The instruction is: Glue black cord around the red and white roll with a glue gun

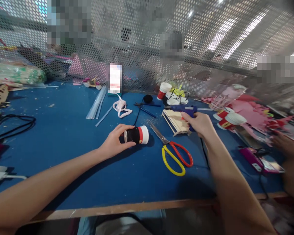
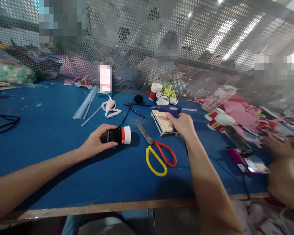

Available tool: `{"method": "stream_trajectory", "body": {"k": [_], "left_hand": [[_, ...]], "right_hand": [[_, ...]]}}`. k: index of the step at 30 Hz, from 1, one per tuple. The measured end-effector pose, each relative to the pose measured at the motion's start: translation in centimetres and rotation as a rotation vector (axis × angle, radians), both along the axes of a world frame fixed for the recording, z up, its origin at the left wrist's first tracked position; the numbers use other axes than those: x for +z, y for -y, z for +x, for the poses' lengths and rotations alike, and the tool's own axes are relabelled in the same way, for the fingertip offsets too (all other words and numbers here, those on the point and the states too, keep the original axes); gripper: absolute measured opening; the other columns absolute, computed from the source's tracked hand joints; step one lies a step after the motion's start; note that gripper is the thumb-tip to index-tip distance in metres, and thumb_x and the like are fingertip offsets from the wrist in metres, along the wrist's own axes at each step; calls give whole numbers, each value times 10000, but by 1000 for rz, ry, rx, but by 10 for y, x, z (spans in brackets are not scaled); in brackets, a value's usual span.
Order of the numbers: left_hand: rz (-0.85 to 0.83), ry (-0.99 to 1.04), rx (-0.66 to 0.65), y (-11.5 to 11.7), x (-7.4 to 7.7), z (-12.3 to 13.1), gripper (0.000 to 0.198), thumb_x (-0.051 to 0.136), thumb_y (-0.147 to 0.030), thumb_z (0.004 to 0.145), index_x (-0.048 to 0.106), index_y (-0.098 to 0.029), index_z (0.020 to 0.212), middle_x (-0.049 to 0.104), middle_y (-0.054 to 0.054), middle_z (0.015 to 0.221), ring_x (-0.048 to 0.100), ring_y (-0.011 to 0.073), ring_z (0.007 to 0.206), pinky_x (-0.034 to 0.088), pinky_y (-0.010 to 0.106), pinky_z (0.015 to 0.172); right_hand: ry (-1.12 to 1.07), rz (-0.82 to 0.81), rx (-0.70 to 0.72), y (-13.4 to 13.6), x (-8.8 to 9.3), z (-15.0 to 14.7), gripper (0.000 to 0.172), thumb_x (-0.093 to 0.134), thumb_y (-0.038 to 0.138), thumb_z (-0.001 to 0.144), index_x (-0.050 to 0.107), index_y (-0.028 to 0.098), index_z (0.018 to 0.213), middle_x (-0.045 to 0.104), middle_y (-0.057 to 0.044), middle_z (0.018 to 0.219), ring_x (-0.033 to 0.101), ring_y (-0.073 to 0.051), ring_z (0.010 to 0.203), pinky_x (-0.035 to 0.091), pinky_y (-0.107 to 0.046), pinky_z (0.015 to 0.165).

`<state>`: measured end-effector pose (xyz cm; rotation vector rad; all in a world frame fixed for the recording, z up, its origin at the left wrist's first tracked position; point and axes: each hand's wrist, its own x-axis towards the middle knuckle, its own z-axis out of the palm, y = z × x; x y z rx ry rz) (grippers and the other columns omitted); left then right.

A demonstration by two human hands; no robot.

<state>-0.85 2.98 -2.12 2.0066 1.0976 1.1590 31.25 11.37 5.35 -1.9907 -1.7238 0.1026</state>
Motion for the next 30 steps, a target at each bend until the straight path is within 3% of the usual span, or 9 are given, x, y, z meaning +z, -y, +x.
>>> {"method": "stream_trajectory", "body": {"k": [3, 6, 10, 12, 14, 17, 20, 25, 30], "left_hand": [[11, -14, 7, 0, -1, 0, 509, 677, -245, 704, 483, -222, 1174, 504, 78, 1111, 522, 205, 1031, 495, 369, 838], [32, -40, 14, 0, 0, -1, 512, 678, -246, 702, 485, -219, 1176, 502, 83, 1123, 517, 212, 1045, 479, 388, 870], [89, -67, 7, 0, 2, -1, 511, 671, -243, 712, 477, -217, 1184, 488, 90, 1146, 505, 214, 1073, 443, 408, 932], [132, -94, -16, 2, 3, 0, 493, 663, -224, 719, 480, -216, 1177, 476, 91, 1157, 493, 214, 1090, 430, 402, 952], [174, -137, -48, 3, 4, 0, 479, 653, -211, 728, 481, -217, 1175, 468, 94, 1166, 479, 218, 1107, 423, 399, 961], [224, -201, -104, 5, 4, 1, 464, 622, -229, 759, 463, -221, 1194, 446, 108, 1198, 456, 231, 1134, 420, 409, 965], [265, -238, -150, 6, 5, 0, 454, 593, -247, 786, 444, -227, 1214, 419, 120, 1240, 422, 245, 1179, 402, 431, 983], [243, -201, -171, 6, 7, -2, 468, 601, -271, 783, 443, -232, 1222, 445, 114, 1223, 433, 247, 1171, 397, 440, 984], [44, -9, -135, 4, 3, 0, 615, 655, -307, 736, 371, -216, 1274, 503, 116, 1188, 510, 233, 1091, 476, 389, 889]], "right_hand": [[145, -158, -74, -15, -5, 4, 508, 450, 622, 721, 564, 166, 527, 572, -78, 524, 571, -219, 586, 366, -296, 531], [204, -209, -94, -16, -10, 1, 526, 423, 624, 731, 629, 154, 621, 625, -123, 666, 591, -262, 692, 382, -325, 573], [355, -7, -145, -1, -12, -16, 477, 469, 541, 750, 672, 130, 883, 615, -196, 951, 546, -327, 925, 408, -390, 681], [353, 177, -19, 10, -9, -35, 421, 477, 473, 779, 669, 123, 914, 610, -185, 979, 520, -308, 980, 400, -390, 761], [184, 147, 312, 22, -5, -60, 434, 405, 486, 830, 678, 149, 848, 644, -128, 909, 553, -247, 910, 393, -356, 802], [-100, -254, 701, 31, -5, -101, 557, 281, 569, 855, 683, 183, 842, 659, -92, 960, 577, -218, 896, 402, -327, 805], [-338, -509, 868, 30, -10, -131, 561, 302, 602, 836, 675, 184, 875, 663, -72, 968, 576, -197, 888, 404, -312, 795], [-526, -344, 855, 30, -12, -139, 327, 534, 467, 760, 643, 159, 767, 624, -17, 712, 524, -128, 650, 385, -257, 597], [-589, -182, 775, 36, 2, -125, 293, 566, 448, 754, 609, 161, 710, 624, -26, 732, 510, -116, 671, 393, -253, 656]]}}
